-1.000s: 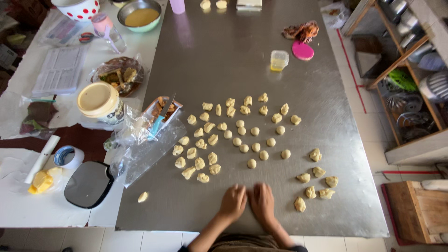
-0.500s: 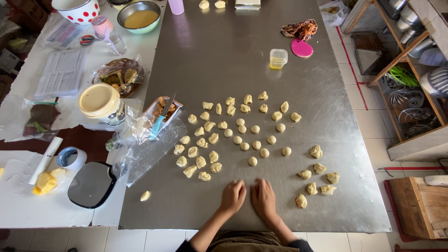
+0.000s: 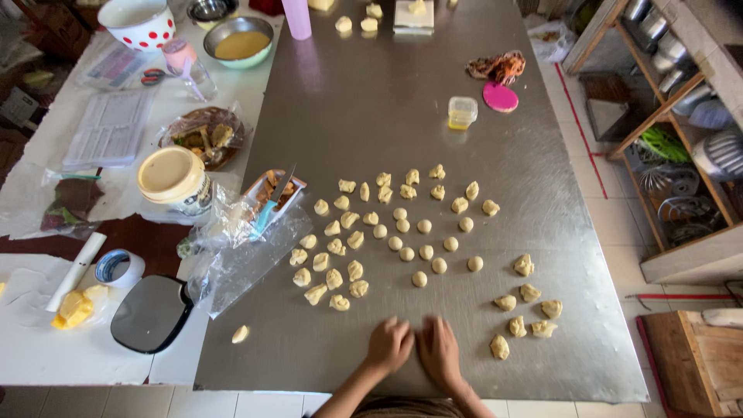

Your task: The person rolls small pieces of dough into balls and then lines them up in a row on a metal table.

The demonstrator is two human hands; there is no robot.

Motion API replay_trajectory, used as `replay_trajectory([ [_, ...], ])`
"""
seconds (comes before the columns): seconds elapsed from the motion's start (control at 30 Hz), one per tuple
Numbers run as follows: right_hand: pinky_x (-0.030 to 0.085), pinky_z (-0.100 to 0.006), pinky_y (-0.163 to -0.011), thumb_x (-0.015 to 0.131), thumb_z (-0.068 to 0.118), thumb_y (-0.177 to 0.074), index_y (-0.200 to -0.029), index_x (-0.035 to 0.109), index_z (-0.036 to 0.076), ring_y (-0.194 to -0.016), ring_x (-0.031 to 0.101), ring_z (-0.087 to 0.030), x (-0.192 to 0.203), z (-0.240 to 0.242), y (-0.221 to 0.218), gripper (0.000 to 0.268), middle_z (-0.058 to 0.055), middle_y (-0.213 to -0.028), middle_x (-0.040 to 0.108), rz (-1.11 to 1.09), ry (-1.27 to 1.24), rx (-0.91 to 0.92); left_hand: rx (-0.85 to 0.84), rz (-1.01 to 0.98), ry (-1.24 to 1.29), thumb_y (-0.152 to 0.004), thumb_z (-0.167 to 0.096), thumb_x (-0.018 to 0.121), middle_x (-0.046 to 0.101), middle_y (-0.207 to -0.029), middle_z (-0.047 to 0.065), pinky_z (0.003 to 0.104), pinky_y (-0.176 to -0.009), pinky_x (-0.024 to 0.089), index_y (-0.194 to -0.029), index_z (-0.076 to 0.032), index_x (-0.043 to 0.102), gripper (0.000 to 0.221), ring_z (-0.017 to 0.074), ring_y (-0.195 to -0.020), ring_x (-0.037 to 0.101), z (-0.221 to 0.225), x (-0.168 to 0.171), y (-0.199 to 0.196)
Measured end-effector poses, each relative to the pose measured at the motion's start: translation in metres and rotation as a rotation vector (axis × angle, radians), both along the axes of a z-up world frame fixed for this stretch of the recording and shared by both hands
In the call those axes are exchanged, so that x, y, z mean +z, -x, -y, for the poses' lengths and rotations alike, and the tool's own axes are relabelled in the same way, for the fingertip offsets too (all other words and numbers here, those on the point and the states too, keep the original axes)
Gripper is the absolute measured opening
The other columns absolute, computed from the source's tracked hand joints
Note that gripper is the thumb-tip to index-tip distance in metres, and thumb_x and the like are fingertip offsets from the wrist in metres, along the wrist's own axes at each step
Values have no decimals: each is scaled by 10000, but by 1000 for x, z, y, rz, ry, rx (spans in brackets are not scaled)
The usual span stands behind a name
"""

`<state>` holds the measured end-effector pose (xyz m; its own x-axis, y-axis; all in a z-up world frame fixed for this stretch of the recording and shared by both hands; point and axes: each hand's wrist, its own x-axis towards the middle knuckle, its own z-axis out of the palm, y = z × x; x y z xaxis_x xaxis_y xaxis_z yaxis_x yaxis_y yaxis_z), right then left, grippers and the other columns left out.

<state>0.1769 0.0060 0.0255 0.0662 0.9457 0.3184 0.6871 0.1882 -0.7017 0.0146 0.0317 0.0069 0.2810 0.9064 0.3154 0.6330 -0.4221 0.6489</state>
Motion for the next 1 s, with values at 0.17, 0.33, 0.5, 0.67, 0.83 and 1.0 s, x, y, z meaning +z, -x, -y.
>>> replay_trajectory([
  [0.17,501,-437,-698,650,127,-870,-1006,592,23,-783,597,-333,5,19,-52,181,-163,-925,678,344,-194,107,-38,-102,67,-839,-105,596,614,-591,84,380,-524,481,-670,-107,557,174,243,-540,581,-6,-21,64],
  [0.33,498,-442,-705,690,224,-869,-1065,617,2,-802,616,-335,32,-46,-19,305,-134,-807,671,254,-36,-104,59,95,-85,-895,-131,610,626,-616,58,369,-528,482,-726,-85,593,176,215,-554,603,-62,-7,26],
  [0.5,525,-411,-707,649,118,-885,-1163,598,28,-774,636,-312,2,4,4,297,-116,-770,631,-5,-21,19,-57,65,49,-875,-131,656,619,-696,156,462,-591,494,-742,-28,593,179,343,-660,618,-4,16,2],
  [0.67,507,-429,-721,639,86,-877,-1200,601,41,-774,605,-344,19,15,-46,328,-158,-871,630,216,86,-28,-116,-216,91,-952,-93,549,577,-679,112,403,-597,494,-777,-50,585,184,277,-646,574,-8,3,54],
  [0.83,503,-477,-739,632,64,-884,-1183,578,11,-831,594,-390,22,-30,-2,308,-194,-932,631,175,-151,-70,55,-34,-199,-928,-93,572,616,-786,122,440,-726,503,-808,-30,573,135,288,-762,597,-41,5,12],
  [1.0,555,-440,-661,663,104,-840,-1207,600,22,-738,657,-330,-15,29,-13,381,-141,-768,634,-8,-79,15,-30,84,-205,-959,-151,628,667,-829,127,456,-794,539,-861,-34,612,154,314,-809,646,19,3,24],
])
